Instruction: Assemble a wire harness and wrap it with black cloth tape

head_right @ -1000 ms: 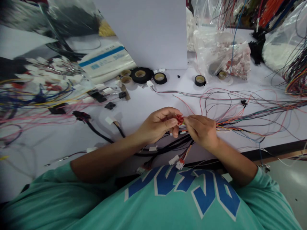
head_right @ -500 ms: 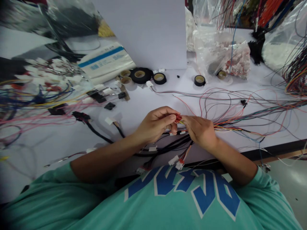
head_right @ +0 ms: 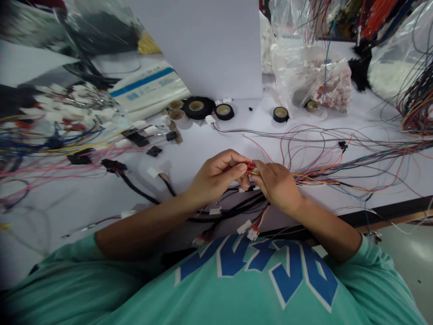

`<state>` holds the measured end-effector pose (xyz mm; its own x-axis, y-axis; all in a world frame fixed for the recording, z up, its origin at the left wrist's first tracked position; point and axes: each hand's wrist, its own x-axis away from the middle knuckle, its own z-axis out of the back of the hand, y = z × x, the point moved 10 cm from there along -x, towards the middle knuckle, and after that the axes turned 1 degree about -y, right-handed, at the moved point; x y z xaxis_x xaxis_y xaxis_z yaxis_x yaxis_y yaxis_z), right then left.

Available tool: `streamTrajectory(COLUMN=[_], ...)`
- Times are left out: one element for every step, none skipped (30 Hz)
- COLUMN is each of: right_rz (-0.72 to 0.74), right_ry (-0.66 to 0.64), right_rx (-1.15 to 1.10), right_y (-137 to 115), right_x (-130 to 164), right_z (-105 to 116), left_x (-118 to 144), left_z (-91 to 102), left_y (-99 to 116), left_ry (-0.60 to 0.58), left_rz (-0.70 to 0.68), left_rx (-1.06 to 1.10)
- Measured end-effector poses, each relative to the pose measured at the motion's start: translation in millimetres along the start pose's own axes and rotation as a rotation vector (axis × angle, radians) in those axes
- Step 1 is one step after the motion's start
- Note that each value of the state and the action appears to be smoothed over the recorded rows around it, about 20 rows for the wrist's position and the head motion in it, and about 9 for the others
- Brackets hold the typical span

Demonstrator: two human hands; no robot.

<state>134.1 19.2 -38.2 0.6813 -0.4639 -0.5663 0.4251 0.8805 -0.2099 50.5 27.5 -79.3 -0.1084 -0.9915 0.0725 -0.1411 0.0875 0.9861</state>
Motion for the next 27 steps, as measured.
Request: streamTrajectory(right_rz=[-0.009, -0.020, -0.030, -0.036, -0.039, -0.039, -0.038, -0.036, -0.035, -0.033, -0.029, -0.024, -0.020, -0.016, -0.013, -0.013, -0.016, -0.021, -0.027, -0.033, -0.038, -0.041, -0.041, -0.040, -0.039, -0.036, -0.033], right_ry=[-0.016, -0.033, -0.047, -0.058, -0.065, -0.070, -0.073, -0.075, -0.076, -0.076, -0.075, -0.073, -0.071, -0.067, -0.062, -0.058, -0.059, -0.064, -0.072, -0.080, -0.083, -0.082, -0.076, -0.069, -0.063, -0.059, -0.057], right_rx=[0.023, 0.044, 0.060, 0.071, 0.079, 0.086, 0.093, 0.104, 0.117, 0.131, 0.146, 0.157, 0.162, 0.159, 0.149, 0.135, 0.118, 0.102, 0.089, 0.077, 0.065, 0.051, 0.036, 0.021, 0.005, -0.011, -0.026], right_y=[0.8, 2.0, 3.2, 4.2, 5.0, 5.5, 5.9, 6.1, 6.2, 6.2, 5.9, 5.4, 5.0, 4.6, 4.4, 4.6, 5.3, 6.2, 7.2, 8.1, 8.9, 9.3, 9.2, 8.8, 8.4, 7.9, 7.2], right_x=[-0.1, 0.1, 0.4, 0.8, 1.2, 1.5, 1.9, 2.2, 2.5, 2.6, 2.7, 2.7, 2.6, 2.4, 2.2, 2.1, 2.1, 2.1, 2.2, 2.4, 2.5, 2.5, 2.3, 2.0, 1.6, 1.0, 0.4], right_z=[-1.1, -2.0, -2.5, -2.7, -2.6, -2.3, -2.1, -1.9, -1.8, -1.7, -1.5, -1.2, -0.7, 0.0, 0.9, 1.6, 1.8, 1.4, 0.7, 0.0, -0.5, -0.3, 0.3, 1.2, 2.2, 3.2, 4.1], left_x=[-0.3, -0.8, -1.5, -2.3, -3.0, -3.7, -4.1, -4.5, -4.6, -4.6, -4.2, -3.5, -2.6, -1.5, -0.5, 0.4, 1.0, 1.4, 1.7, 1.8, 2.0, 2.2, 2.3, 2.5, 2.5, 2.4, 2.3], left_z=[-1.1, -2.1, -2.8, -3.2, -3.5, -3.5, -3.1, -1.8, 0.2, 2.2, 3.6, 3.9, 2.9, 0.8, -1.7, -3.5, -4.4, -4.3, -3.5, -2.4, -1.1, 0.0, 0.8, 1.1, 1.3, 1.4, 1.6], left_y=[-1.9, -4.1, -6.5, -8.6, -10.5, -11.9, -12.1, -10.9, -8.2, -4.1, 1.0, 6.4, 11.4, 15.5, 18.4, 20.2, 21.1, 21.2, 20.7, 20.0, 19.4, 19.0, 18.7, 18.3, 17.8, 17.2, 16.5], left_ry=[-0.009, -0.017, -0.026, -0.034, -0.046, -0.059, -0.070, -0.076, -0.075, -0.069, -0.063, -0.063, -0.069, -0.083, -0.098, -0.108, -0.110, -0.106, -0.098, -0.089, -0.080, -0.071, -0.066, -0.066, -0.069, -0.073, -0.077], left_rz=[0.018, 0.038, 0.056, 0.072, 0.086, 0.097, 0.098, 0.089, 0.068, 0.037, -0.002, -0.044, -0.085, -0.123, -0.156, -0.181, -0.198, -0.207, -0.210, -0.210, -0.210, -0.211, -0.210, -0.208, -0.204, -0.197, -0.189], left_rx=[0.011, 0.023, 0.033, 0.039, 0.035, 0.017, -0.015, -0.064, -0.127, -0.200, -0.281, -0.367, -0.453, -0.536, -0.610, -0.673, -0.719, -0.749, -0.765, -0.772, -0.772, -0.768, -0.760, -0.751, -0.739, -0.725, -0.708])
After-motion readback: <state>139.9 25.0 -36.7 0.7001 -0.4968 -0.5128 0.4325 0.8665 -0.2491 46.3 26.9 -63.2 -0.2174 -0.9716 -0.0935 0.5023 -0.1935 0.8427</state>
